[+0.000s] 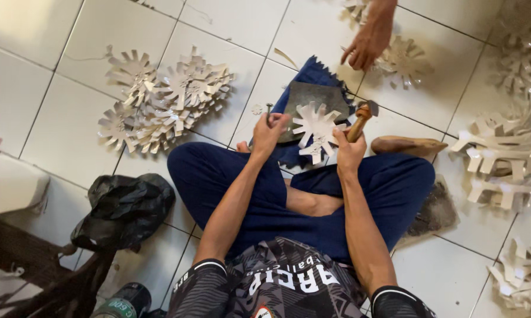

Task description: The person sits cross-legged on the floor and punches holes into star-shaped ornament pieces, holding each piece on a metal plate over a leather pad and striking a punch with a hammer. Finished pieces are set aside in piles while other people nearby handle similar pieces.

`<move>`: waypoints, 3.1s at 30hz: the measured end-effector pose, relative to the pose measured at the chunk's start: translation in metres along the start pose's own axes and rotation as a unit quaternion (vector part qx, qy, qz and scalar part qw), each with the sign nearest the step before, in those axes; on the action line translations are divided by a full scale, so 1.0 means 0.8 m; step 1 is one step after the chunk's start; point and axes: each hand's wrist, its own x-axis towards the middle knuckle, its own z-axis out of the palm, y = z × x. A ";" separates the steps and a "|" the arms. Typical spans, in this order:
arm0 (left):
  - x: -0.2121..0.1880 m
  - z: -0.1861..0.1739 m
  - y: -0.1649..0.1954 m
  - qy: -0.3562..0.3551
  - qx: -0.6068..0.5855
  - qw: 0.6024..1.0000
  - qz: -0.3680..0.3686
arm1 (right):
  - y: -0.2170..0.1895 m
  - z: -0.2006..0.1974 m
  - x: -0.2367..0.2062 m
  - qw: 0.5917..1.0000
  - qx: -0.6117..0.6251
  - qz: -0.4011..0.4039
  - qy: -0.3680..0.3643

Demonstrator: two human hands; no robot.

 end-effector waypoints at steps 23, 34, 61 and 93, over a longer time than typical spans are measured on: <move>-0.013 -0.010 -0.004 0.087 0.135 0.987 -0.023 | -0.023 0.003 0.065 0.997 -0.037 -0.007 0.071; 0.001 0.004 -0.009 0.064 0.353 0.919 0.165 | -0.028 0.029 0.065 0.957 -0.281 -0.068 -0.023; -0.006 -0.004 -0.010 -0.006 0.395 0.907 0.144 | -0.033 0.019 0.051 0.927 -0.340 -0.141 -0.073; -0.007 0.003 -0.019 0.079 0.297 0.950 0.055 | -0.016 0.033 0.069 0.968 -0.239 -0.071 0.024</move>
